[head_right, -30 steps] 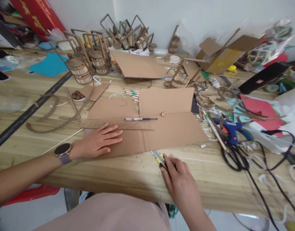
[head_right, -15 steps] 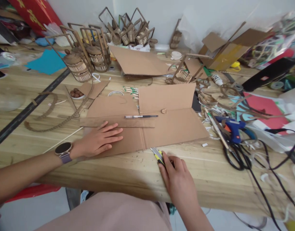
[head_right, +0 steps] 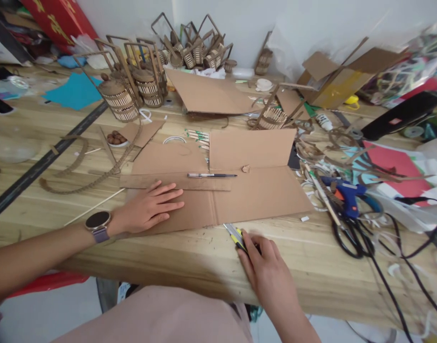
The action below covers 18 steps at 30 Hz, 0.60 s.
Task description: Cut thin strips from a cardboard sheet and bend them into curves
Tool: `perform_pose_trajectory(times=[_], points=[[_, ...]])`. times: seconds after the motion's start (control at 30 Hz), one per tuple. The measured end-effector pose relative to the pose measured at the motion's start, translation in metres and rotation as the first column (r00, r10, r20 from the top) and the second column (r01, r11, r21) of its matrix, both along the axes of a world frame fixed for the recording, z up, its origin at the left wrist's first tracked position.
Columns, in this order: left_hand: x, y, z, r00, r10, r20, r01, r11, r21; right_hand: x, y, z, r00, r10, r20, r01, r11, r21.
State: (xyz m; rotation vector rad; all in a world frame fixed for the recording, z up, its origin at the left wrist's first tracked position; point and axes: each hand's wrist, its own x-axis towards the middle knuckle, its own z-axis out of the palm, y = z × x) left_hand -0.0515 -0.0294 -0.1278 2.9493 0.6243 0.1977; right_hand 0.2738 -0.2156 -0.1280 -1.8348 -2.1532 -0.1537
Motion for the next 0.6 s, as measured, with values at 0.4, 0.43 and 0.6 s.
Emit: perform_pose_trajectory(times=[0.4, 0.43, 0.6], points=[[-0.001, 0.001, -0.004, 0.999, -0.007, 0.046, 0.007, 1.000, -0.003, 0.031, 0.016, 0.005, 0.986, 0.164, -0.008, -0.164, 0.983, -0.083], [-0.001, 0.001, -0.004, 0.999, -0.005, 0.044, 0.005, 1.000, -0.003, 0.034, 0.018, 0.006, 0.984, 0.176, -0.010, -0.176, 0.980, -0.097], [-0.002, 0.001, -0.004, 0.999, -0.014, 0.033, 0.013, 1.000, 0.012, 0.038, 0.021, 0.011, 0.984, 0.154, -0.086, -0.167, 0.970, -0.177]])
